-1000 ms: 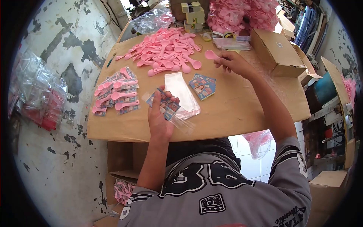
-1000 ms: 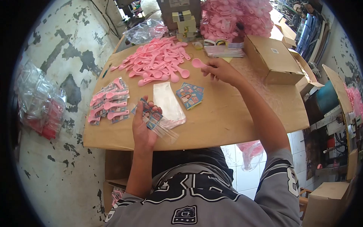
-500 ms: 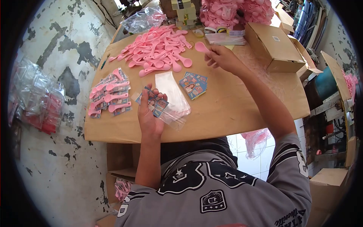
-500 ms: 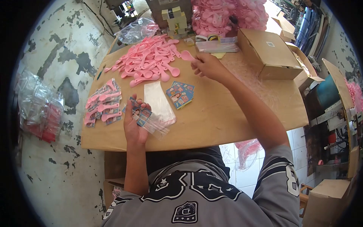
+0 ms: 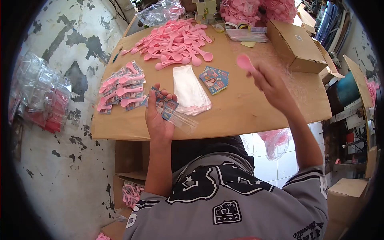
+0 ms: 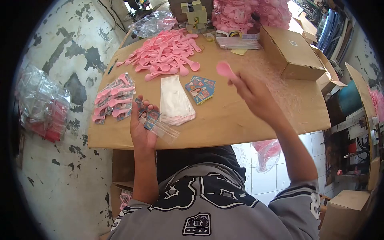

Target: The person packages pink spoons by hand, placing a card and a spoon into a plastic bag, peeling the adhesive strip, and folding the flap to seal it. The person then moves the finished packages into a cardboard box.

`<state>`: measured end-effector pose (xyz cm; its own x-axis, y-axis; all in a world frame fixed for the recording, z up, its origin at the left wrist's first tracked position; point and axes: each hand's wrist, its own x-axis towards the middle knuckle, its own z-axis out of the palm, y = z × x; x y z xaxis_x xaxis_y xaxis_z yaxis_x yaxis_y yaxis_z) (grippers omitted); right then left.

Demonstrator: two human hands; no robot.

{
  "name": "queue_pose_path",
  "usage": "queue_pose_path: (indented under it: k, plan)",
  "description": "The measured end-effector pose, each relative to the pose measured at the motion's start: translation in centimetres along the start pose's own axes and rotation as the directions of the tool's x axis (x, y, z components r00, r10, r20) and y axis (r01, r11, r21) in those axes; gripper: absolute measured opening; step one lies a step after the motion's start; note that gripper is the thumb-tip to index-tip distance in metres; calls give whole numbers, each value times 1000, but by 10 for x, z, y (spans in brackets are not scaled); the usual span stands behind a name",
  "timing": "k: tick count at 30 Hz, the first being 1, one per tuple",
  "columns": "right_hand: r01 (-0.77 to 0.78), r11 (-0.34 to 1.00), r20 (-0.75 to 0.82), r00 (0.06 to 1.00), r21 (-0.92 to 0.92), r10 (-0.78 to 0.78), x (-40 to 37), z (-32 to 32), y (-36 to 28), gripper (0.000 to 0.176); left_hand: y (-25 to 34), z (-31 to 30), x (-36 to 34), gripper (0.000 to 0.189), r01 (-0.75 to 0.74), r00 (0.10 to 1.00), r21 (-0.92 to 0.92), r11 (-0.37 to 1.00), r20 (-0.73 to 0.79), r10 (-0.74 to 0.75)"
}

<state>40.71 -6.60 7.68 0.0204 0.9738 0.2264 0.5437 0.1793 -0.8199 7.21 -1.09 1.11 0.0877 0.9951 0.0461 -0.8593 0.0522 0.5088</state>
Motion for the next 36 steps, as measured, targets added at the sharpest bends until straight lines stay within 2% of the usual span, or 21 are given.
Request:
queue_pose_path:
  k: [2,4,5,6,8,11,14,17,20,23,26,32,35,36]
  plan:
    - [-77,987,88,994,139,65,-33,10,-10,27,2,-2,2,33,5,1000,-1,1000,-2,-5]
    - [-213,869,196,971,447,137,-72,38,-7,26,4,-6,11,33,-25,1000,-17,1000,-14,24]
    - [-261,826,250,956,499,152,-80,48,-13,24,2,-5,15,34,-39,999,-27,999,-18,38]
    - [-243,782,198,968,573,155,-87,65,-18,22,0,-3,18,34,-70,997,-40,997,-29,69]
    - [-230,860,204,967,455,151,-90,81,-34,20,-2,9,20,34,-134,990,-62,989,-49,131]
    - [-405,775,256,913,485,317,-82,100,-43,20,-3,27,17,36,-176,984,-112,978,-13,176]
    - [-237,845,134,971,480,196,-76,115,-36,21,-4,29,17,39,-190,981,-151,970,19,195]
    - [-193,796,90,981,574,172,-73,122,-28,23,-4,28,14,41,-209,974,-161,965,51,220]
    - [-345,651,274,938,677,212,-72,111,-47,23,-7,30,8,43,-205,973,-145,968,77,218]
    - [-290,618,256,956,731,146,-68,120,-52,23,-11,29,4,45,-187,975,-130,974,99,201]
    - [-284,602,237,958,746,159,-65,122,-57,25,-14,31,5,47,-169,975,-140,976,118,186]
    - [-212,737,80,974,642,211,-57,136,-49,25,-18,36,7,49,-129,967,-141,982,199,156]
    - [-400,696,242,916,596,320,-58,121,-59,22,-20,37,8,53,-143,970,-111,983,181,161]
    - [-397,701,252,918,593,307,-58,118,-58,22,-20,36,8,54,-149,973,-94,984,166,163]
